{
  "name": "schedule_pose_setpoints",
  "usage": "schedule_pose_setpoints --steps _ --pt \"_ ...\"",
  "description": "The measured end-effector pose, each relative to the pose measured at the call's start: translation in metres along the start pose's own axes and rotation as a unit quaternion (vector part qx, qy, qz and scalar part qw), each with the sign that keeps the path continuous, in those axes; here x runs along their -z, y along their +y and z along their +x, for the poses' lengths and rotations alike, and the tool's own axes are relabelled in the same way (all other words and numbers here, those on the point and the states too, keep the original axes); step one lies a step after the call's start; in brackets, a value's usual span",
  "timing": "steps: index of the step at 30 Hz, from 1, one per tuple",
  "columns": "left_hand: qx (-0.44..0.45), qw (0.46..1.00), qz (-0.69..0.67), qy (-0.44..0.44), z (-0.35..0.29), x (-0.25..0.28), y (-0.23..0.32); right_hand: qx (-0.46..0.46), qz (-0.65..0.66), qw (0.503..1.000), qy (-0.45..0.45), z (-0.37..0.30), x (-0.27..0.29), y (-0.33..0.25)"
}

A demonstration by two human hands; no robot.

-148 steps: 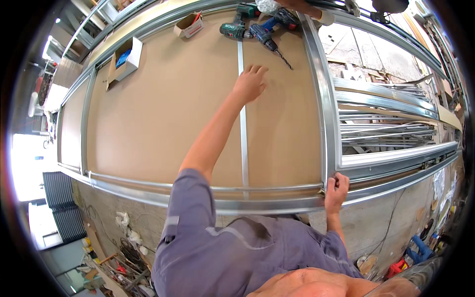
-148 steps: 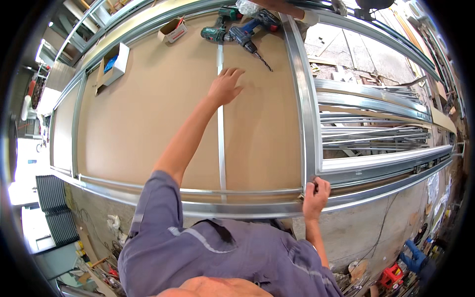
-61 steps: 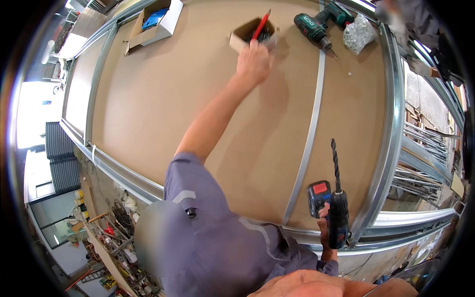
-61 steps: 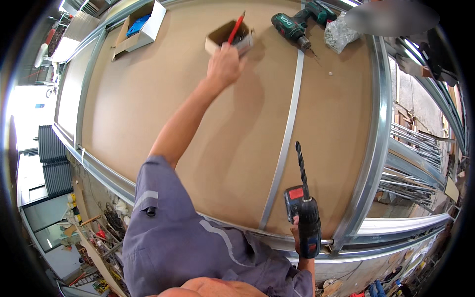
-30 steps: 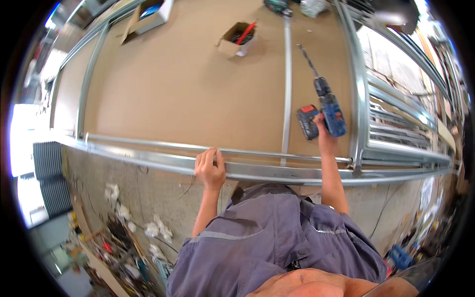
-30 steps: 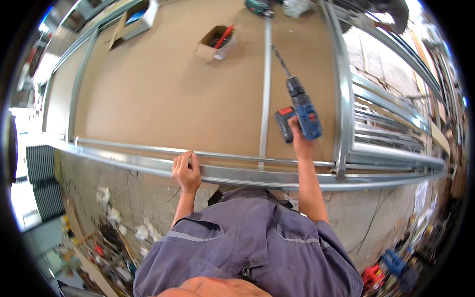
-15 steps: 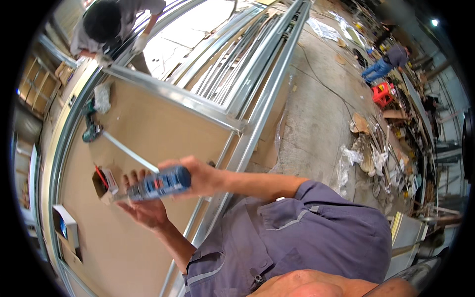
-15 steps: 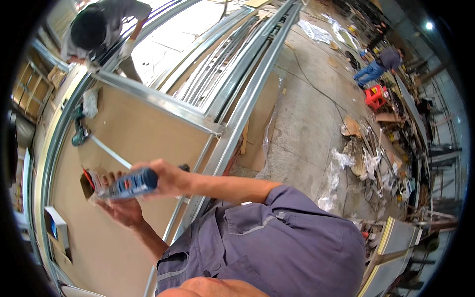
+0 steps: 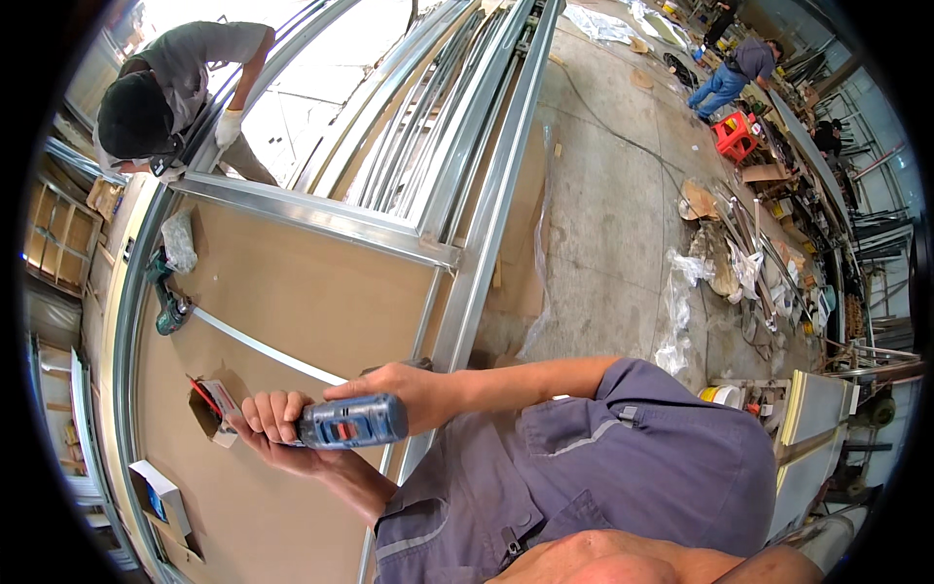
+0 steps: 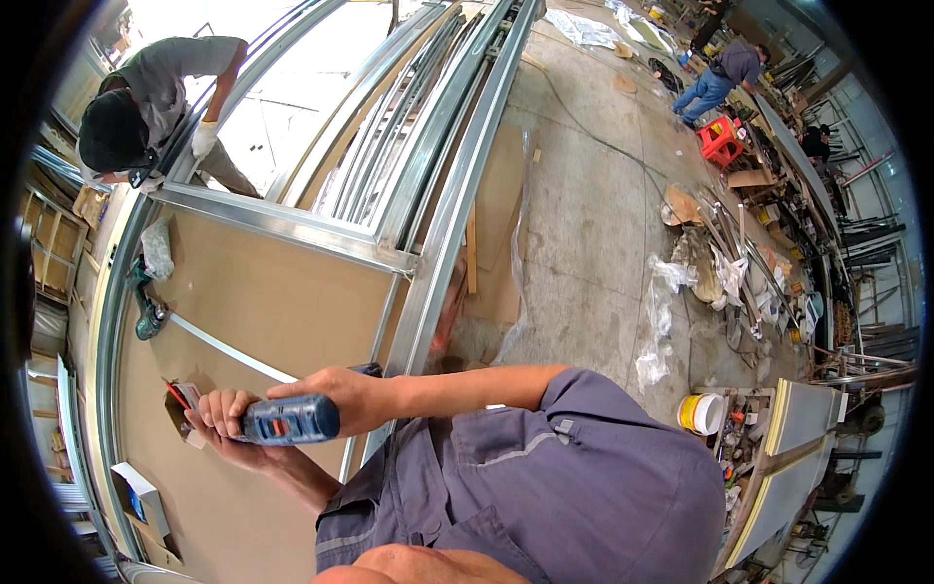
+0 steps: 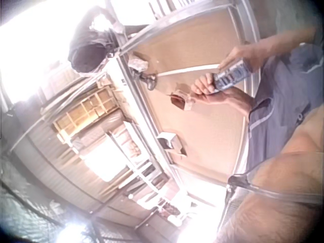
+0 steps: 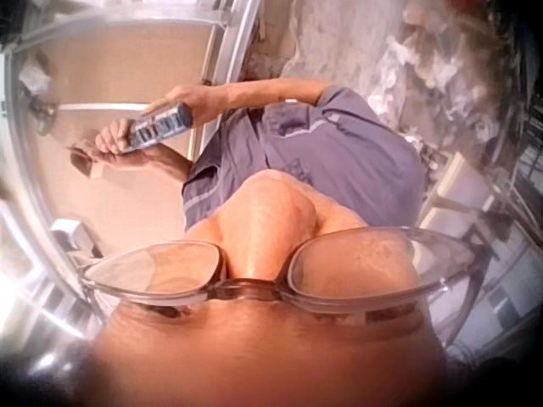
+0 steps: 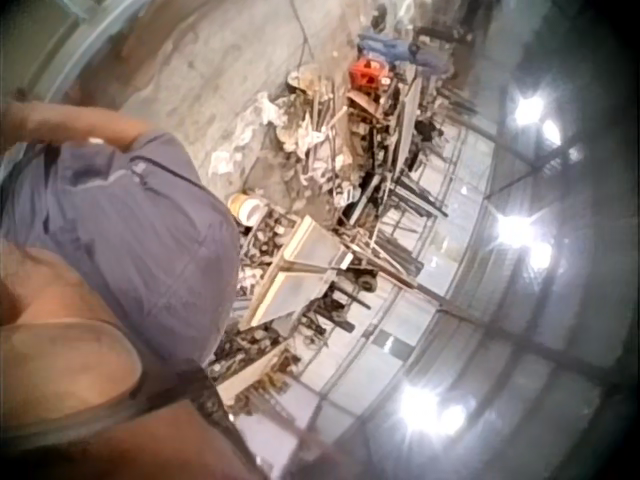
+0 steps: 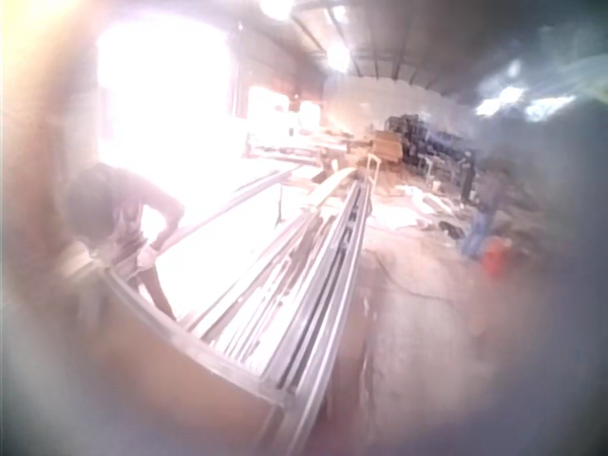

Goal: The person measures and marks metal profiles using a square ruler and red marker, then places a large wooden board onto a metal frame. They use a cordless drill to fasten the board to the frame, handling screws and drill bits during the process.

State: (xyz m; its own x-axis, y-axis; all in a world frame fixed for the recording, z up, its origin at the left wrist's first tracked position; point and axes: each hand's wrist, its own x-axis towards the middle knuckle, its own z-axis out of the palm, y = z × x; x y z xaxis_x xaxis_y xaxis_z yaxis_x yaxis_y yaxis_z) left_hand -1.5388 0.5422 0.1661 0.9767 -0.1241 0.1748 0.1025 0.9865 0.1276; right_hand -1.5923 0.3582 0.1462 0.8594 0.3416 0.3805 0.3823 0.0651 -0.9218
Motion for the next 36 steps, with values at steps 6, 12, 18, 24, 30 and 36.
schedule_pose_setpoints --steps 6,12,18,24,30,36 --pt "-0.031 0.995 0.017 0.093 -0.004 0.028 0.028 -0.054 0.066 0.996 -0.027 0.003 -0.03 0.039" --pt "-0.047 0.992 0.042 0.113 -0.007 0.037 0.046 -0.092 0.0 0.995 -0.038 0.01 -0.052 0.044" --pt "-0.06 0.945 0.177 0.267 -0.003 0.081 0.093 -0.189 -0.035 0.98 -0.058 0.016 -0.061 0.044" --pt "0.106 0.411 0.852 0.306 -0.034 0.173 0.181 -0.225 -0.018 0.974 -0.008 0.005 -0.044 0.043" --pt "0.044 0.368 0.906 0.207 -0.005 0.174 0.247 -0.302 -0.069 0.951 0.025 -0.018 -0.025 0.054" --pt "0.084 0.33 0.908 0.245 0.061 0.183 0.312 -0.248 -0.089 0.961 0.088 -0.028 -0.026 0.055"
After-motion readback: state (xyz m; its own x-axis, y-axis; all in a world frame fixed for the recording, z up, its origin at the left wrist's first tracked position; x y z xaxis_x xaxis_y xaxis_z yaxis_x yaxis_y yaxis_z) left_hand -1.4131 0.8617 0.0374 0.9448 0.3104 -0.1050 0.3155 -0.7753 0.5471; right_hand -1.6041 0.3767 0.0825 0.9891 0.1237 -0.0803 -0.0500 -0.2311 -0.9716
